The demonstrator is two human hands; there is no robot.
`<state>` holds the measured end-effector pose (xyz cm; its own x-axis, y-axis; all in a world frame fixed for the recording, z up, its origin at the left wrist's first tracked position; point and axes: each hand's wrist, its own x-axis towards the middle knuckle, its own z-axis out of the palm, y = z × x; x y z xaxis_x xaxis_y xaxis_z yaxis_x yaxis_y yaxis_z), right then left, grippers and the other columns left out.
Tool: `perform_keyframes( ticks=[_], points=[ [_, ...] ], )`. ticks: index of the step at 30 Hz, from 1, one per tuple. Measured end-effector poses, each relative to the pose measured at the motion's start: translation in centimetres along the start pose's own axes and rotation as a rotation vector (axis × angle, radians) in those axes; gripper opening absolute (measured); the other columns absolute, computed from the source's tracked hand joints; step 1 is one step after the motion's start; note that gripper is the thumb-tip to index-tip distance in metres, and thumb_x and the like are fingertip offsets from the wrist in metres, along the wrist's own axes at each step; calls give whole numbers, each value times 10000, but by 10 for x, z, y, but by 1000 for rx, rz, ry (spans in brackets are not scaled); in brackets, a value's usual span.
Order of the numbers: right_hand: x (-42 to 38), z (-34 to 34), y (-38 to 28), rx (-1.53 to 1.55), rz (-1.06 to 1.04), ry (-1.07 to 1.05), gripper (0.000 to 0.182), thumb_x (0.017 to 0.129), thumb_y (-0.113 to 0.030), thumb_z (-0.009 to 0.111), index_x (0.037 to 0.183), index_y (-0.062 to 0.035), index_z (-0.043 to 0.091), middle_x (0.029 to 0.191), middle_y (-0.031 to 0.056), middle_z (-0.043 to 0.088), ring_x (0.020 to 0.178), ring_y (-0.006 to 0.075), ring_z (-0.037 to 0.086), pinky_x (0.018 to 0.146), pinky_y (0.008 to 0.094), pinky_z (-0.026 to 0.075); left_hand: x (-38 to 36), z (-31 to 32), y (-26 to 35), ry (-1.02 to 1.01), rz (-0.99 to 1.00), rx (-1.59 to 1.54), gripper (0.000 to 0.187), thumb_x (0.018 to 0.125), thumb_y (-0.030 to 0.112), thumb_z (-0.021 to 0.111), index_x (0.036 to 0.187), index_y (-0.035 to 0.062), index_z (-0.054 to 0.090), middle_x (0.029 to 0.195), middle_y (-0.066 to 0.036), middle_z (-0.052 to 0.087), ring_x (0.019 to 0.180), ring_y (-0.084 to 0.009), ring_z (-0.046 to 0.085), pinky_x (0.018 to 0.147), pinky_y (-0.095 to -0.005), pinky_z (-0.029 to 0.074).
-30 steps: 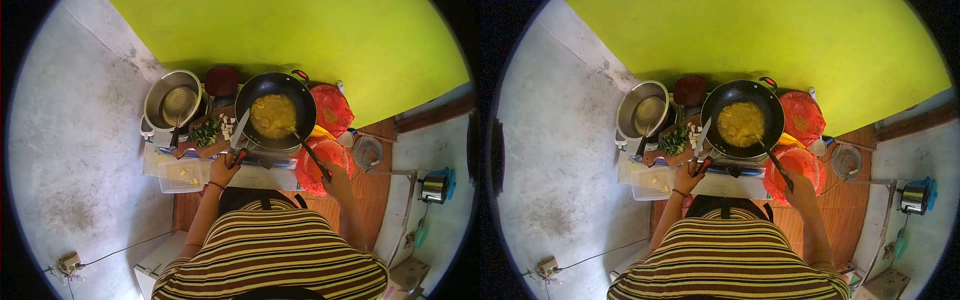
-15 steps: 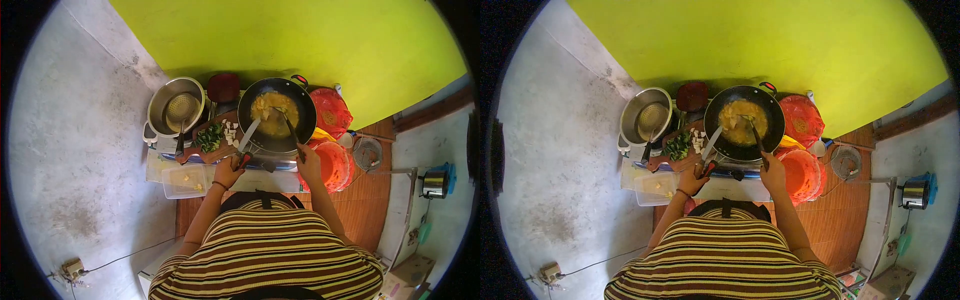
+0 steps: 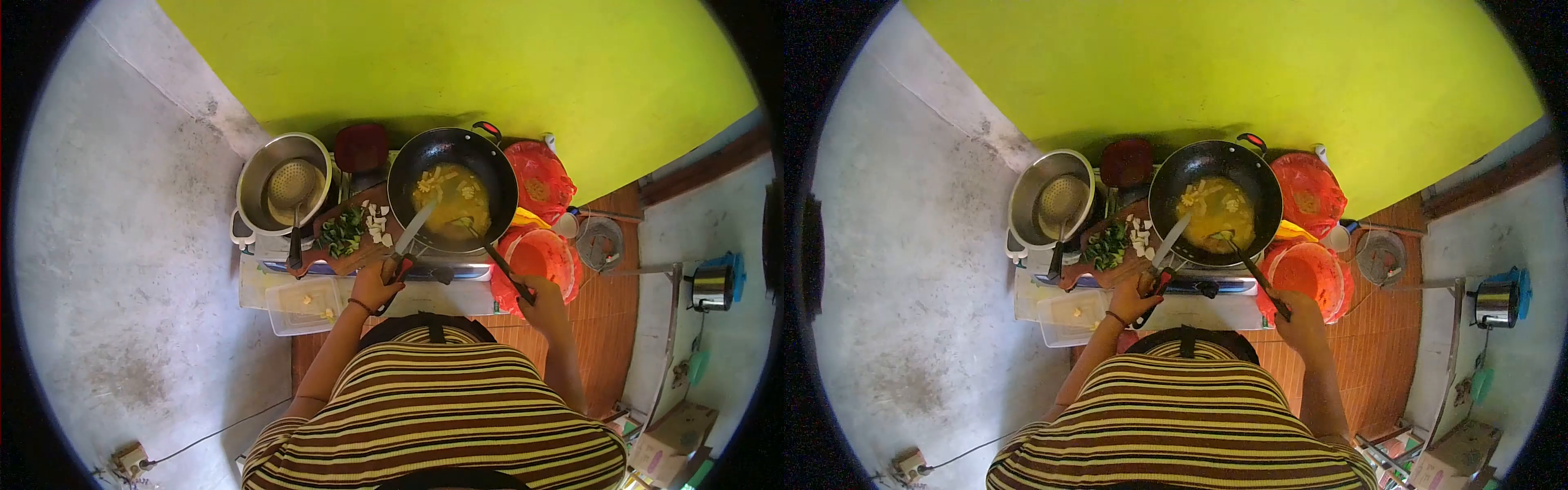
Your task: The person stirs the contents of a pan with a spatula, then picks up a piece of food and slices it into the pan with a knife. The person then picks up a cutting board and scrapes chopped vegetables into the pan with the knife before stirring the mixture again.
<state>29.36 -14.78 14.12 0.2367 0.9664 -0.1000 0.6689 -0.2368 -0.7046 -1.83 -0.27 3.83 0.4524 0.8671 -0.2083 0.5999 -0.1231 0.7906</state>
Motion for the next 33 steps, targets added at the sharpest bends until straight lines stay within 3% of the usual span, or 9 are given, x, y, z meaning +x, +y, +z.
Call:
perform_keyframes(
  ticks=[4,11,13,16,23,25,28,31,33],
  points=[
    [19,32,9,-62,-81,25,403,684,11,586,1082,-50,619,858,202,624,804,344,617,725,374,484,-3,0,3,28,43,61,446,607,255,786,931,35,572,837,-156,607,801,-357,589,713,-413,459],
    [67,68,12,210,82,173,447,696,-10,602,1139,-64,583,866,180,635,790,326,624,722,361,487,2,-7,3,-68,-3,55,450,593,250,798,912,34,565,853,-154,599,809,-333,586,719,-389,457],
    [80,72,14,211,128,238,449,702,-13,596,1147,-70,573,870,178,635,808,330,622,731,361,489,3,-3,-5,16,99,11,448,589,251,803,896,32,562,846,-151,600,802,-323,587,716,-380,456],
    [99,78,20,0,-28,280,429,714,-23,583,1139,-76,571,928,188,622,861,341,611,753,383,491,2,-5,-5,24,113,-2,452,588,256,807,888,26,559,845,-155,601,804,-321,587,714,-377,457],
    [85,81,5,-212,-119,125,400,730,-32,565,1122,-108,588,927,174,586,850,360,587,738,432,481,8,-25,-4,1,100,102,485,588,249,803,943,16,570,885,-178,603,846,-345,579,745,-387,459],
    [65,67,-3,-188,-129,101,396,727,-26,565,1112,-108,595,885,170,585,832,357,585,717,431,480,8,-21,-7,85,188,84,495,587,231,801,969,13,572,915,-183,598,866,-350,573,762,-388,457],
    [38,41,1,-221,-25,-8,396,714,-24,565,1103,-91,602,889,171,597,803,357,586,703,432,476,8,-24,-4,78,233,40,520,588,197,795,1018,12,567,975,-187,593,913,-355,566,798,-384,453],
    [14,12,5,-147,-78,20,391,703,-18,558,1087,-71,610,853,176,605,770,364,583,689,427,470,6,-26,1,109,294,44,543,590,169,787,1060,17,561,1021,-186,591,956,-360,563,829,-378,450],
    [4,-4,-9,-121,21,-20,390,691,-11,561,1074,-63,614,837,180,608,758,366,585,691,420,468,6,-27,2,119,318,57,561,591,160,783,1085,22,556,1046,-187,590,984,-362,560,846,-374,447]
  ],
)
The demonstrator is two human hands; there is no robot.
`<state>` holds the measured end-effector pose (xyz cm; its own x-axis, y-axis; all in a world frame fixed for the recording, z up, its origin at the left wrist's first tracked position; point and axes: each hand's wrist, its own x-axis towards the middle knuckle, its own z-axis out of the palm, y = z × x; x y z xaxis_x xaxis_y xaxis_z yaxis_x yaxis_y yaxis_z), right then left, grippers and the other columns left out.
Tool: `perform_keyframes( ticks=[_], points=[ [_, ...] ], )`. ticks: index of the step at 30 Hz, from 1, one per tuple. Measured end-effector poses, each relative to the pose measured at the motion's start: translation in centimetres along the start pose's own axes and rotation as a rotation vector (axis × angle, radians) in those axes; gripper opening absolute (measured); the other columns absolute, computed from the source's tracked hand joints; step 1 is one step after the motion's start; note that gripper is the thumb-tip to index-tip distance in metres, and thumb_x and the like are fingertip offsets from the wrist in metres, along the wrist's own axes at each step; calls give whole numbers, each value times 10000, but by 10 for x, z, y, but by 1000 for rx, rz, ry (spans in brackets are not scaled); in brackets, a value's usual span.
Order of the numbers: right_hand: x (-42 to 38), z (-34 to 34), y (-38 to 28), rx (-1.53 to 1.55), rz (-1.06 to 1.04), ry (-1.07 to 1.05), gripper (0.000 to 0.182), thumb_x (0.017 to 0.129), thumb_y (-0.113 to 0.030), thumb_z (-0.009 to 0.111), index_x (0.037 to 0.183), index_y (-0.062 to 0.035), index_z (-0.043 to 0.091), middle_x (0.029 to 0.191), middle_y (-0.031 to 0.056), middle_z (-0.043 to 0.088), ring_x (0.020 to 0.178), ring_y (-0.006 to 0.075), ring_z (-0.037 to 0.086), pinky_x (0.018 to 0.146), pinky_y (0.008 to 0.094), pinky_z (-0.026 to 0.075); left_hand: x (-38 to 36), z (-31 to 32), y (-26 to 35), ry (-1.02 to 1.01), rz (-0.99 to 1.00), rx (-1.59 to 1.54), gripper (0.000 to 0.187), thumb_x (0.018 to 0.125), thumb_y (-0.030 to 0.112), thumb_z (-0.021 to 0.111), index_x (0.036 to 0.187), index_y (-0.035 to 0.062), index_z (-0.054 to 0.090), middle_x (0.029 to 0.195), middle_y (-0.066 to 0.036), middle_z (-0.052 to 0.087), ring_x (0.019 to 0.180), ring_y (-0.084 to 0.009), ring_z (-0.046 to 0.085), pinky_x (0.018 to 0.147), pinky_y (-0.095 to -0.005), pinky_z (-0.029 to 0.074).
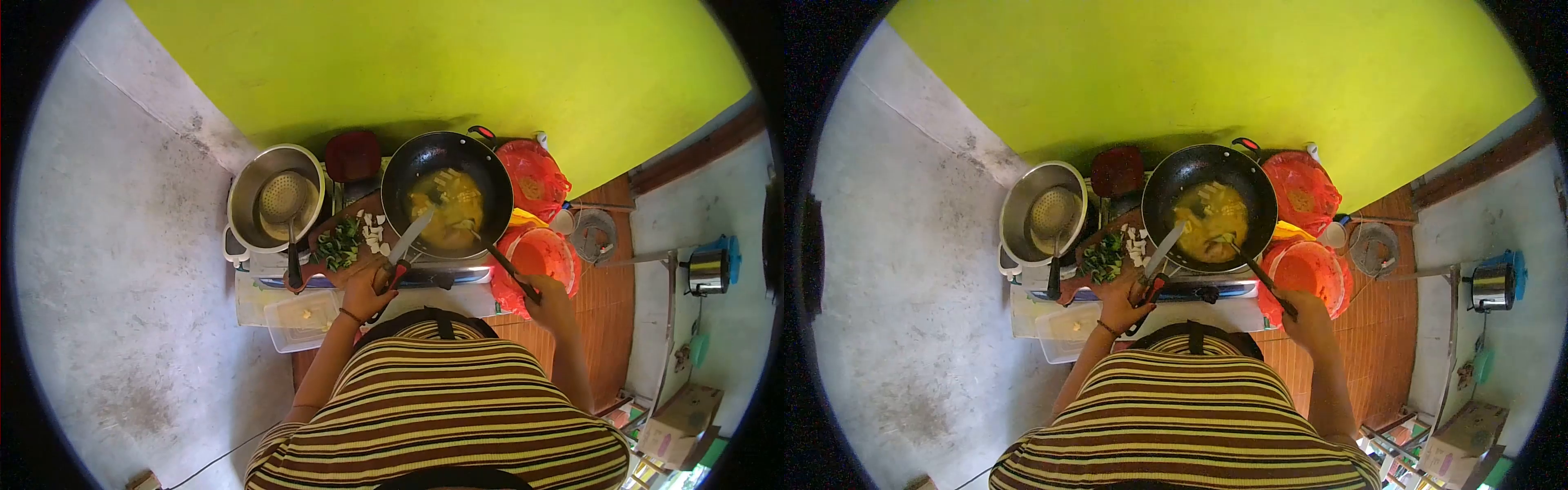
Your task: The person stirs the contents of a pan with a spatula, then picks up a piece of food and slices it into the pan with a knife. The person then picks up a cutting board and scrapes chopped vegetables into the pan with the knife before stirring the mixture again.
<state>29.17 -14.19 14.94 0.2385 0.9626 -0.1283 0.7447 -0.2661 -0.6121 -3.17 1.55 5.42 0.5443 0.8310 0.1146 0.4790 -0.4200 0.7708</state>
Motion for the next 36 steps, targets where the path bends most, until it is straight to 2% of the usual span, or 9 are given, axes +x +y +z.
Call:
perform_keyframes(
  ticks=[4,8,11,13,20,25,31,34,36],
  points=[
    [9,17,6,32,-40,76,379,679,4,570,1052,-44,619,788,195,605,763,358,593,687,395,467,2,-3,1,-58,-28,-11,601,590,156,781,1126,21,544,1082,-194,584,1027,-360,551,874,-367,439],
    [39,56,7,192,46,132,381,736,-2,563,1113,-50,589,758,165,614,713,279,621,642,367,480,0,3,-16,-180,-189,-80,630,582,153,782,1146,11,539,1102,-202,579,1046,-357,546,895,-363,433],
    [57,68,9,365,115,228,381,779,-13,549,1160,-44,556,722,129,615,608,205,615,554,332,482,3,0,-10,-69,-15,-36,636,578,153,784,1146,7,539,1102,-203,580,1047,-353,547,900,-362,432],
    [64,66,10,434,211,267,385,798,-16,537,1182,-34,535,698,109,610,526,164,594,480,306,472,4,0,-8,-61,-21,-60,643,576,154,785,1151,8,535,1107,-202,579,1051,-352,547,903,-360,431],
    [74,65,9,736,468,-2,359,832,-56,504,1187,-7,517,627,89,572,399,129,516,332,251,384,0,1,-15,-185,-223,-144,636,569,151,788,1137,14,538,1107,-192,581,1039,-353,552,893,-360,433],
    [75,82,16,1129,527,-120,387,828,-44,524,1209,14,492,616,80,561,346,117,451,306,247,346,5,-2,-10,-86,-40,-89,643,578,161,785,1147,12,528,1106,-192,581,1040,-350,552,898,-360,431],
    [62,68,0,822,356,-20,381,799,-19,564,1179,-26,544,618,72,564,367,118,474,325,249,356,-4,14,-35,-137,-156,-220,659,586,180,789,1165,10,522,1115,-190,578,1046,-348,548,901,-363,429],
    [64,74,21,344,121,245,323,796,-31,567,1119,-31,581,612,69,567,381,131,497,335,269,372,-2,9,-28,-117,-108,-189,656,591,186,789,1166,13,524,1121,-192,576,1048,-348,546,900,-364,428],
    [59,65,20,405,257,186,289,794,-41,570,1083,-27,590,607,72,568,388,140,510,342,282,384,0,4,-20,-93,-68,-137,649,594,190,789,1163,17,528,1119,-191,577,1044,-346,547,898,-365,430]
  ],
)
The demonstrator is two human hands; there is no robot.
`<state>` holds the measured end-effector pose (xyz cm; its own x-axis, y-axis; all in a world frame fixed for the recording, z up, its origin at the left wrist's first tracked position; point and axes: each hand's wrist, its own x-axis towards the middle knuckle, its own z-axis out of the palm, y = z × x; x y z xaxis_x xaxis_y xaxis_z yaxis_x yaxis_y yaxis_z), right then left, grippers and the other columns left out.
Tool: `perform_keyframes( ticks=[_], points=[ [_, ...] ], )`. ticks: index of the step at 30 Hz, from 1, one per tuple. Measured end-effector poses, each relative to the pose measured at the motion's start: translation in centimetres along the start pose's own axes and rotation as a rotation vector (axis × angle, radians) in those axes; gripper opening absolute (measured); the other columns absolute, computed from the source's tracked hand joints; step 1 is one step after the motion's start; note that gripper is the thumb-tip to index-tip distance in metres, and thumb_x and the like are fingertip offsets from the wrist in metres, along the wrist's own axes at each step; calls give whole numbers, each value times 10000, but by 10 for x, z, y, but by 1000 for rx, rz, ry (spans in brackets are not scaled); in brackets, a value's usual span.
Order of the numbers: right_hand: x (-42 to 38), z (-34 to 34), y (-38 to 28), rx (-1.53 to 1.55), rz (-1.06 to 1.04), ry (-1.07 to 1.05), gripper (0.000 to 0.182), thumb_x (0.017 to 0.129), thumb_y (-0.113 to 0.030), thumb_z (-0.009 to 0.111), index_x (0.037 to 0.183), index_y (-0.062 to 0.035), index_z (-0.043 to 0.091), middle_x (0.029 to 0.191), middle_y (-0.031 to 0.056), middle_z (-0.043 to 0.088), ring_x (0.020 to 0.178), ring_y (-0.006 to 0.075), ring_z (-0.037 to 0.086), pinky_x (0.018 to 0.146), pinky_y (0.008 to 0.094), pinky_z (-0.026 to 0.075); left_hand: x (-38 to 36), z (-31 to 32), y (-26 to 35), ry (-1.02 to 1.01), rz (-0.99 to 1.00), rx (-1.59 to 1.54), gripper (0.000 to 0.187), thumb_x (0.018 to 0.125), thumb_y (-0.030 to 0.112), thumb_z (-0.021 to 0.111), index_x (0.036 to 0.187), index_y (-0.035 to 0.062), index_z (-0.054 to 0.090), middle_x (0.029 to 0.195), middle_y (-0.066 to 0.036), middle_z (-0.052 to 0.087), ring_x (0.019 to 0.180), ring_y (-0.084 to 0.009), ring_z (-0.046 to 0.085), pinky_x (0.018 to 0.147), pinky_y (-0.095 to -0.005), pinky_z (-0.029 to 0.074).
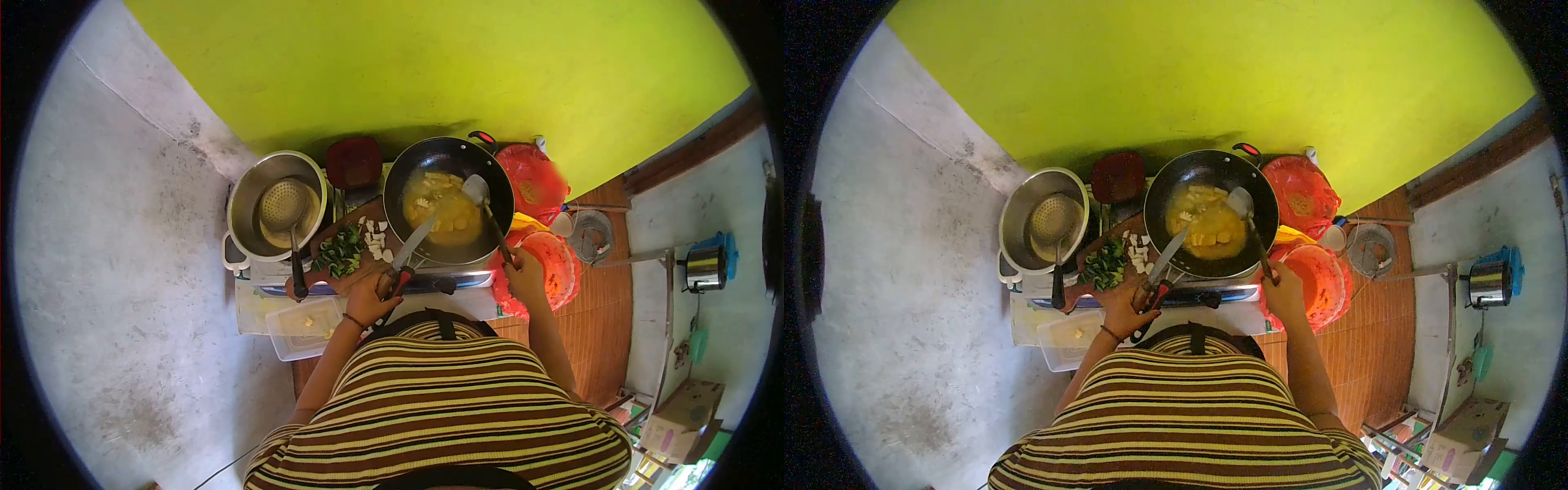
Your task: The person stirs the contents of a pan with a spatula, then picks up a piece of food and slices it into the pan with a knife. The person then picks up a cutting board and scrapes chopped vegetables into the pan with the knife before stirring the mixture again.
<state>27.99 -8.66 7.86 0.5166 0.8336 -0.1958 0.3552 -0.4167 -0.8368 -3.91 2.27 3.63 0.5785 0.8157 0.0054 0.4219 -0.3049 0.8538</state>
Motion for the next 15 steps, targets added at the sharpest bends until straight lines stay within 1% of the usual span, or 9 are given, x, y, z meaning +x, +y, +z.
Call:
perform_keyframes(
  ticks=[1,5,7,10,11,13,15],
  points=[
    [-2,-4,-6,20,74,-19,273,793,-46,572,1064,-24,595,604,73,569,392,145,516,345,289,389,0,-1,2,12,12,28,644,596,192,789,1160,19,530,1115,-190,578,1040,-345,549,896,-365,431],
    [-3,-6,-10,254,271,-232,256,805,-42,555,1060,-24,580,586,63,552,386,132,494,335,268,374,0,-5,10,12,15,56,629,599,197,789,1150,27,537,1087,-182,589,1019,-339,560,881,-360,437],
    [0,-4,-12,409,394,-327,269,808,-36,549,1076,-23,569,586,58,544,375,122,476,327,251,361,1,-6,11,-19,-31,67,627,602,202,789,1149,27,538,1078,-179,593,1011,-338,564,875,-357,440],
    [3,4,-2,656,439,-378,293,813,-33,545,1106,-24,551,596,52,538,360,104,448,314,227,337,1,-7,12,-67,-94,73,631,602,206,791,1151,27,538,1076,-178,596,1006,-338,567,870,-354,442],
    [3,5,0,663,440,-385,304,813,-31,547,1117,-24,549,601,52,539,360,101,447,313,225,335,1,-8,12,-82,-115,73,633,602,208,792,1153,27,538,1077,-178,596,1006,-337,568,869,-353,443],
    [-2,6,-5,676,442,-395,327,812,-26,552,1138,-25,544,611,53,541,360,95,444,312,219,331,0,-8,13,-57,-86,77,643,600,207,793,1161,28,536,1082,-179,594,1007,-336,568,870,-353,442],
    [-6,6,-7,663,361,-403,357,812,-25,557,1169,-31,537,610,49,538,362,93,446,310,220,328,-1,-6,11,-17,-34,83,653,598,204,795,1170,29,534,1087,-179,593,1010,-333,568,872,-353,442]
  ],
)
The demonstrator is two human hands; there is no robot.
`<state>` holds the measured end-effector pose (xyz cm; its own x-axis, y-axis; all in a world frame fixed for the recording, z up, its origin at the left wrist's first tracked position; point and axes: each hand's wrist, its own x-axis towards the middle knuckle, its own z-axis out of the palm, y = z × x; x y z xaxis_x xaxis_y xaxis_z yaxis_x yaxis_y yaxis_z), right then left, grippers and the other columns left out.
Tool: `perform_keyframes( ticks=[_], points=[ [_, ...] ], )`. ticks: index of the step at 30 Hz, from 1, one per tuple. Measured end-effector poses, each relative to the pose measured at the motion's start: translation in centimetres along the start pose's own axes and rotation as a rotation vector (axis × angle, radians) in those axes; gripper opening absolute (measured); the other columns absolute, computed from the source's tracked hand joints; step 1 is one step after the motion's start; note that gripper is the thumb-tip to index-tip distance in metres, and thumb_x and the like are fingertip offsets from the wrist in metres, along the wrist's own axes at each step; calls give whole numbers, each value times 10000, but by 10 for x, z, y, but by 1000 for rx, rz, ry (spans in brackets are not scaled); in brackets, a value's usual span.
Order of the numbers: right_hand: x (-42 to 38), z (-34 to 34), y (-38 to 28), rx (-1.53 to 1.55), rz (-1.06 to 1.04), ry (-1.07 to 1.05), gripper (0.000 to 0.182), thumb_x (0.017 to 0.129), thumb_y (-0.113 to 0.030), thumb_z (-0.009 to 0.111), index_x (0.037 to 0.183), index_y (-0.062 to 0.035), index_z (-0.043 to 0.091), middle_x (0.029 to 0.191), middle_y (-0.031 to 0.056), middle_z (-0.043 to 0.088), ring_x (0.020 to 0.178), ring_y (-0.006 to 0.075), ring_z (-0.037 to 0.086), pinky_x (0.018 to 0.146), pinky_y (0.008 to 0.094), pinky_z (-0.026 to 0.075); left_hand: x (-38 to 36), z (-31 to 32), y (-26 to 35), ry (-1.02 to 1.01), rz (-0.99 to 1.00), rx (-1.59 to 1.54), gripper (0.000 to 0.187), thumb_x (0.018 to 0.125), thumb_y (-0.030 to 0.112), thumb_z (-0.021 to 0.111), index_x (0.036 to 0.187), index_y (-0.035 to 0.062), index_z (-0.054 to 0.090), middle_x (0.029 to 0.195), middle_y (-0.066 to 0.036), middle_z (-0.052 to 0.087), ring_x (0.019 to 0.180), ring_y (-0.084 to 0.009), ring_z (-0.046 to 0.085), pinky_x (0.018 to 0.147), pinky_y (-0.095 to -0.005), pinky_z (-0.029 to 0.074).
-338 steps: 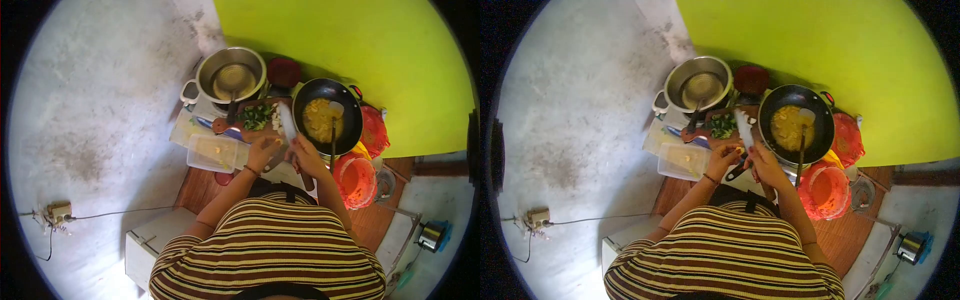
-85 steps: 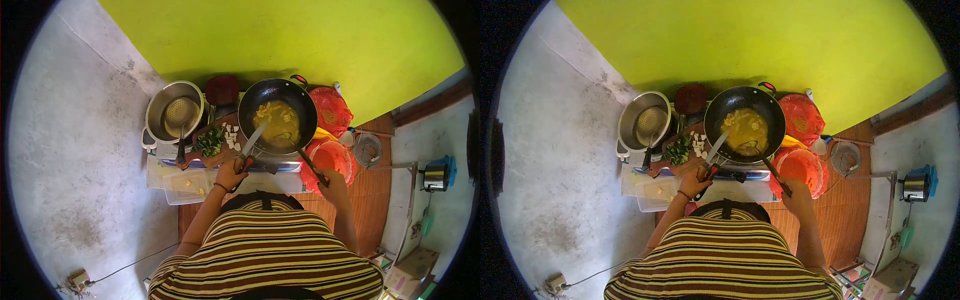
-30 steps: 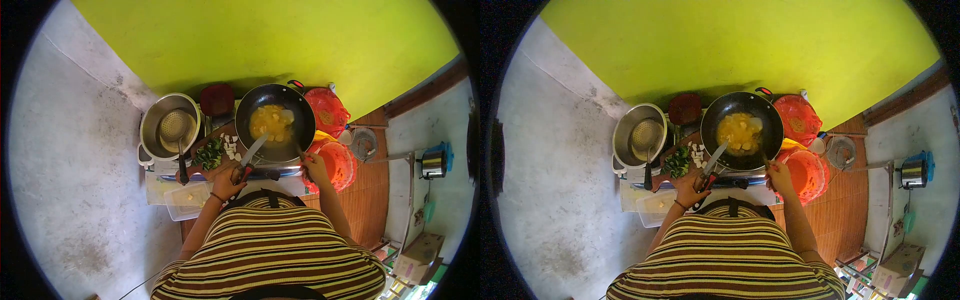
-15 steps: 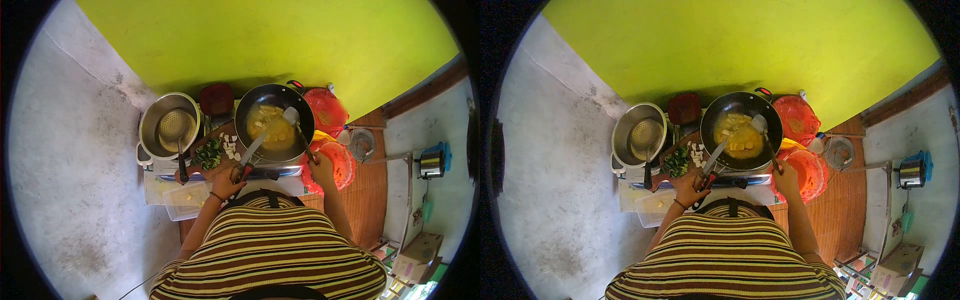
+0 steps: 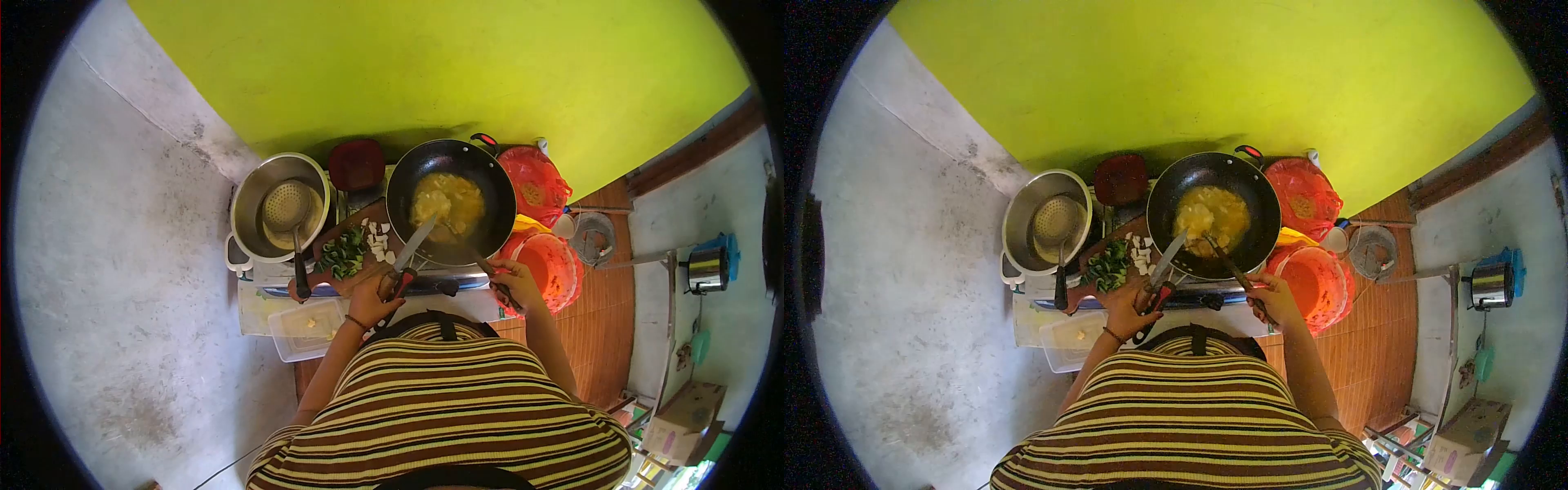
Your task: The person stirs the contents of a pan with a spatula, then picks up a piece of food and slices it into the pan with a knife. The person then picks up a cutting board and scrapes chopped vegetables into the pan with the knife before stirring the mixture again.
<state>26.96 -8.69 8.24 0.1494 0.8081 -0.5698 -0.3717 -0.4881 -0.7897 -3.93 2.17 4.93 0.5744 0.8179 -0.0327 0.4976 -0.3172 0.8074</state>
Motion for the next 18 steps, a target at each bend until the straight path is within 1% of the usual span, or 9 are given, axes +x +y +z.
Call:
perform_keyframes(
  ticks=[2,4,5,8,10,13,14,17,18],
  points=[
    [-5,5,-4,-97,-66,19,374,811,-17,566,1184,-38,538,607,40,537,369,85,448,318,216,326,0,3,-3,64,71,9,663,596,200,796,1180,31,531,1091,-178,593,1014,-330,568,876,-353,441],
    [-14,17,-12,-259,-128,84,380,809,-2,579,1185,-45,549,602,26,537,381,73,452,336,207,322,0,0,1,29,19,-34,669,595,199,796,1183,27,529,1101,-179,591,1023,-330,566,883,-353,439],
    [-14,19,-11,-302,-129,95,387,809,-9,586,1191,-54,549,600,24,535,382,70,449,338,208,321,1,-1,3,11,-6,-56,672,594,199,797,1185,25,528,1105,-179,590,1028,-329,565,887,-354,438],
    [-12,20,-7,-403,-109,112,411,807,-36,597,1213,-79,541,602,28,531,378,75,448,334,223,331,0,5,-5,88,83,15,669,594,200,797,1183,25,530,1107,-177,590,1028,-325,568,887,-354,441],
    [-6,16,-2,-433,-68,95,432,805,-65,588,1232,-88,527,615,47,530,367,97,456,315,248,356,0,3,-1,56,28,-1,668,594,199,797,1183,29,530,1112,-177,588,1028,-323,569,887,-354,442],
    [0,22,2,-514,-158,266,425,790,-59,626,1208,-67,552,589,27,545,396,92,468,365,240,355,-1,6,-5,58,24,-28,667,595,199,797,1184,36,530,1113,-178,587,1029,-321,569,885,-354,443],
    [2,21,3,-538,-228,309,405,793,-66,613,1194,-60,559,609,38,552,400,103,477,369,246,370,-1,7,-7,66,38,-38,667,595,199,797,1185,39,530,1113,-178,586,1029,-320,569,884,-355,443],
    [13,13,5,-662,-448,440,357,800,-80,583,1153,-35,579,648,60,566,414,127,496,384,257,404,2,-2,3,-74,-110,-47,667,595,203,799,1183,40,530,1105,-182,588,1015,-325,572,875,-356,446],
    [17,7,6,-738,-525,490,346,799,-81,582,1141,-25,585,646,59,568,418,130,499,392,255,407,2,-1,1,-55,-80,-37,666,595,208,799,1182,40,532,1100,-182,589,1004,-327,575,869,-356,449]
  ],
)
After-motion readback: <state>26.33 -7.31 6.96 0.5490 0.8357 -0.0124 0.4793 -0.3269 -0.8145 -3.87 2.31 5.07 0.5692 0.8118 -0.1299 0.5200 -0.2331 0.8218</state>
